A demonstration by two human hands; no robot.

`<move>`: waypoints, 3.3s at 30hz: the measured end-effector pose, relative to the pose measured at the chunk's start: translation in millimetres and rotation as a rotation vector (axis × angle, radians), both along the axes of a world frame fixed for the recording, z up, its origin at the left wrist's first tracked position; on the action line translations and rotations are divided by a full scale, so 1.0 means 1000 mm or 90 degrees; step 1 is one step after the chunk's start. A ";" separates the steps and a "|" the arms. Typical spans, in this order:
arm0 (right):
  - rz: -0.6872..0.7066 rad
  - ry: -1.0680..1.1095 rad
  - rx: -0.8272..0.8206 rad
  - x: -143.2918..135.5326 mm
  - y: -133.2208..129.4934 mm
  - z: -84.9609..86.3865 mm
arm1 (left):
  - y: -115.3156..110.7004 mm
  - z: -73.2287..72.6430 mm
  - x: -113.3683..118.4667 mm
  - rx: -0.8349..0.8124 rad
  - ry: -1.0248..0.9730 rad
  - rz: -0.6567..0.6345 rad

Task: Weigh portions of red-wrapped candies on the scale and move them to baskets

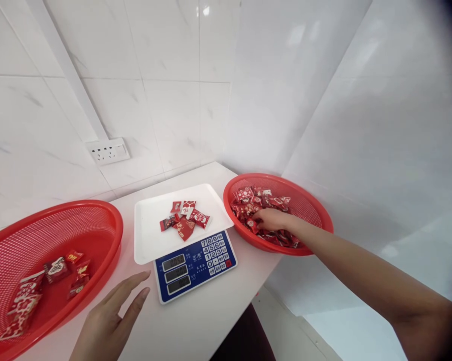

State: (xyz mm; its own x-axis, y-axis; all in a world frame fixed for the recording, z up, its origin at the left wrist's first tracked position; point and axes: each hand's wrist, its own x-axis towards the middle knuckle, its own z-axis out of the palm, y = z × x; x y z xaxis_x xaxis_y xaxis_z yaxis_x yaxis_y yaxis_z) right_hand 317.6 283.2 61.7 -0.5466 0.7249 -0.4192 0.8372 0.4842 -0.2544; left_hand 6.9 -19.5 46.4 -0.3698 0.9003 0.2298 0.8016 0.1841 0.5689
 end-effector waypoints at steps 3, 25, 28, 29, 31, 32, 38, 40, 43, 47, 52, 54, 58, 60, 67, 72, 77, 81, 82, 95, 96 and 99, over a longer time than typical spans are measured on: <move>0.057 0.057 -0.063 0.004 0.001 0.010 | -0.001 0.000 -0.004 -0.013 0.007 -0.016; -0.060 -0.046 0.065 0.009 0.024 -0.035 | 0.000 -0.016 -0.012 -0.060 -0.011 -0.040; -0.049 0.012 0.035 0.011 0.025 -0.025 | 0.001 -0.015 -0.010 -0.041 -0.006 -0.036; -0.046 0.029 0.026 0.012 0.024 -0.022 | 0.001 -0.014 -0.010 -0.034 -0.002 -0.032; -0.043 0.059 0.018 0.013 0.024 -0.019 | 0.001 -0.014 -0.009 -0.022 0.004 -0.029; -0.042 0.069 0.021 0.013 0.023 -0.018 | 0.002 -0.014 -0.009 -0.020 0.006 -0.032; -0.058 0.126 0.098 0.004 0.012 -0.025 | 0.007 -0.014 -0.006 -0.003 0.013 -0.050; -0.061 0.152 0.119 -0.001 0.009 -0.023 | 0.007 -0.014 -0.006 0.000 0.017 -0.054; -0.076 0.203 0.131 -0.008 0.006 -0.013 | 0.005 -0.013 -0.008 -0.011 0.016 -0.049; -0.103 0.291 0.098 -0.022 -0.007 0.014 | 0.004 -0.009 -0.005 -0.005 0.016 -0.063; -0.083 0.493 -0.099 -0.054 -0.048 0.039 | 0.011 0.001 0.011 0.011 -0.007 -0.103; -0.066 0.522 -0.107 -0.069 -0.060 0.041 | 0.014 0.004 0.017 0.007 -0.021 -0.115; -0.095 0.523 -0.083 -0.100 -0.064 0.033 | 0.014 0.004 0.020 0.000 -0.026 -0.121; -0.119 0.539 -0.113 -0.114 -0.060 0.028 | 0.010 0.003 0.018 0.000 -0.023 -0.117; 0.012 0.485 0.060 -0.140 -0.054 0.002 | -0.009 0.000 0.003 -0.026 -0.018 -0.063; 0.176 0.379 0.156 -0.141 -0.058 -0.016 | -0.015 -0.002 -0.003 -0.043 -0.016 -0.044; 0.101 0.322 0.184 -0.137 -0.054 -0.016 | -0.016 -0.003 -0.005 -0.036 0.000 -0.046; 0.087 0.338 0.214 -0.143 -0.056 -0.011 | -0.015 -0.004 -0.005 -0.044 -0.003 -0.048; 0.095 0.337 0.220 -0.146 -0.057 -0.010 | -0.015 -0.005 -0.005 -0.043 -0.007 -0.050; 0.060 0.464 0.154 -0.138 -0.075 -0.013 | -0.035 -0.008 -0.017 -0.044 -0.034 -0.010; 0.040 0.485 0.160 -0.133 -0.079 -0.013 | -0.035 -0.008 -0.018 -0.043 -0.033 -0.010; -0.002 0.542 0.184 -0.117 -0.096 -0.018 | -0.036 -0.008 -0.019 -0.035 -0.025 -0.015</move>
State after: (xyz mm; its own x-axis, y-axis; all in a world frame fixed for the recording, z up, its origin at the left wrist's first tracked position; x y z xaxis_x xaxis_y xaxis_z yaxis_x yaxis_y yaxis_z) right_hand 200.5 187.4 43.4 -0.5871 0.7409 0.3263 0.4222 0.6241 -0.6574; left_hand -12.3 -55.5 38.2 -0.3561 0.9196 0.1659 0.7837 0.1972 0.5890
